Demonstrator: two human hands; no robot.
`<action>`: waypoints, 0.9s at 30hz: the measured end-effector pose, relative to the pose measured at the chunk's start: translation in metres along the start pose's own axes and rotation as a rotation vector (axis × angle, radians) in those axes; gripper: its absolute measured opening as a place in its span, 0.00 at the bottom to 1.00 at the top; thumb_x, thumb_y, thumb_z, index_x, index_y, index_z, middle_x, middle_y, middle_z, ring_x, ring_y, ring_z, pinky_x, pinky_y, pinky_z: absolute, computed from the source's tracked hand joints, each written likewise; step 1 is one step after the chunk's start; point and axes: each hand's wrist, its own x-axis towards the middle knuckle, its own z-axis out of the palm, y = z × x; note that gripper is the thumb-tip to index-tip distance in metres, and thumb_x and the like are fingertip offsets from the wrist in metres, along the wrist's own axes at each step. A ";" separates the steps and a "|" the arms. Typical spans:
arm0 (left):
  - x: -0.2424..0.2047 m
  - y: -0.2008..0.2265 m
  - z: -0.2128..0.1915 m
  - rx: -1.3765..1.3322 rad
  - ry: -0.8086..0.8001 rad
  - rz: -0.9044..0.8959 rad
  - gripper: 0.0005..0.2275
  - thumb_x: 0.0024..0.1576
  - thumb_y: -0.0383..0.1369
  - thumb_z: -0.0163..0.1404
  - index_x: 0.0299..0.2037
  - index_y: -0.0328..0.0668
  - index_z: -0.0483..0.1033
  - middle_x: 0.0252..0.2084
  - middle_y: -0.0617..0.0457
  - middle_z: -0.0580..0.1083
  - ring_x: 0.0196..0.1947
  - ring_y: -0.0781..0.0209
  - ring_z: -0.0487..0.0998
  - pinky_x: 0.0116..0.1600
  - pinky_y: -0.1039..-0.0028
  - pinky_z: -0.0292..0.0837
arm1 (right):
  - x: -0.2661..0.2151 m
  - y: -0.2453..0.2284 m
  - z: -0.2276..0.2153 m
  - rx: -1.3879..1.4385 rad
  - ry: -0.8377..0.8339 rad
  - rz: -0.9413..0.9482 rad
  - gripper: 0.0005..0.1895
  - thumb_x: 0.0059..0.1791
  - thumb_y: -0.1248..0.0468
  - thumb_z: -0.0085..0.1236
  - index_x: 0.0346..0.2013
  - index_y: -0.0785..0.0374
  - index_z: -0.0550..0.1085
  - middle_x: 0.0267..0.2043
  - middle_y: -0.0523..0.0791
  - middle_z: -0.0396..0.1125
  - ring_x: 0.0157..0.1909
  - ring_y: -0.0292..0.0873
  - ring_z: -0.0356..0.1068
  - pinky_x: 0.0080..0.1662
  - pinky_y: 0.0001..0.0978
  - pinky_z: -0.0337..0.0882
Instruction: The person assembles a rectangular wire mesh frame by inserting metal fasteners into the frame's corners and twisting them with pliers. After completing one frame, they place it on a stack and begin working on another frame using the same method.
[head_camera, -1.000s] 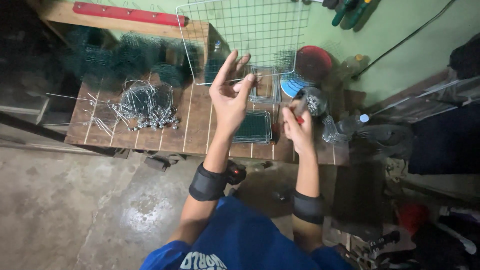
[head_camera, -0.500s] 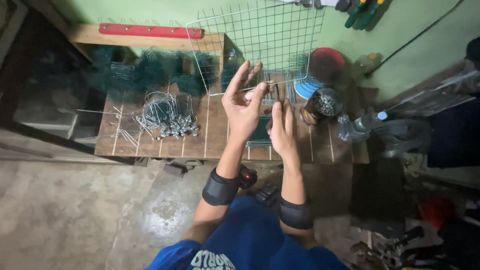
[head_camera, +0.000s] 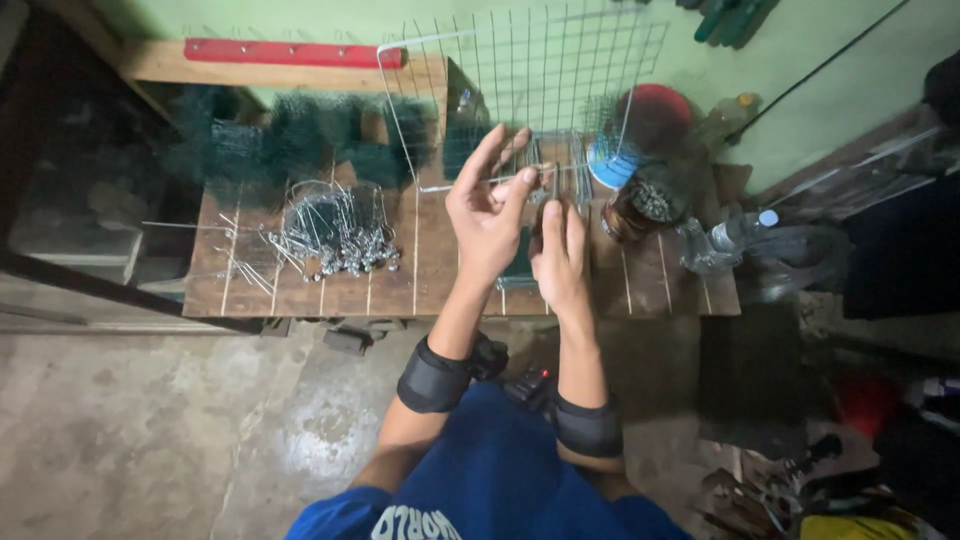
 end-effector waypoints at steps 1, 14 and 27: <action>0.001 0.000 0.000 0.000 -0.003 0.006 0.24 0.63 0.16 0.51 0.71 0.27 0.61 0.66 0.34 0.71 0.52 0.58 0.80 0.54 0.72 0.81 | 0.002 -0.012 0.007 0.002 -0.002 -0.007 0.18 0.63 0.52 0.40 0.53 0.63 0.70 0.32 0.37 0.59 0.26 0.28 0.55 0.26 0.20 0.54; 0.001 0.012 -0.021 0.137 -0.029 0.039 0.22 0.64 0.17 0.52 0.69 0.28 0.65 0.62 0.35 0.74 0.54 0.57 0.82 0.57 0.69 0.82 | 0.000 0.020 0.020 0.008 0.074 -0.080 0.20 0.65 0.51 0.39 0.46 0.66 0.67 0.34 0.44 0.60 0.29 0.36 0.57 0.28 0.26 0.57; 0.017 0.042 -0.028 -0.133 -0.097 -0.364 0.29 0.61 0.16 0.52 0.73 0.27 0.56 0.62 0.33 0.73 0.44 0.57 0.83 0.50 0.69 0.84 | 0.048 -0.008 -0.045 -0.834 0.022 -0.779 0.16 0.55 0.59 0.61 0.52 0.66 0.70 0.50 0.57 0.65 0.48 0.62 0.69 0.49 0.52 0.72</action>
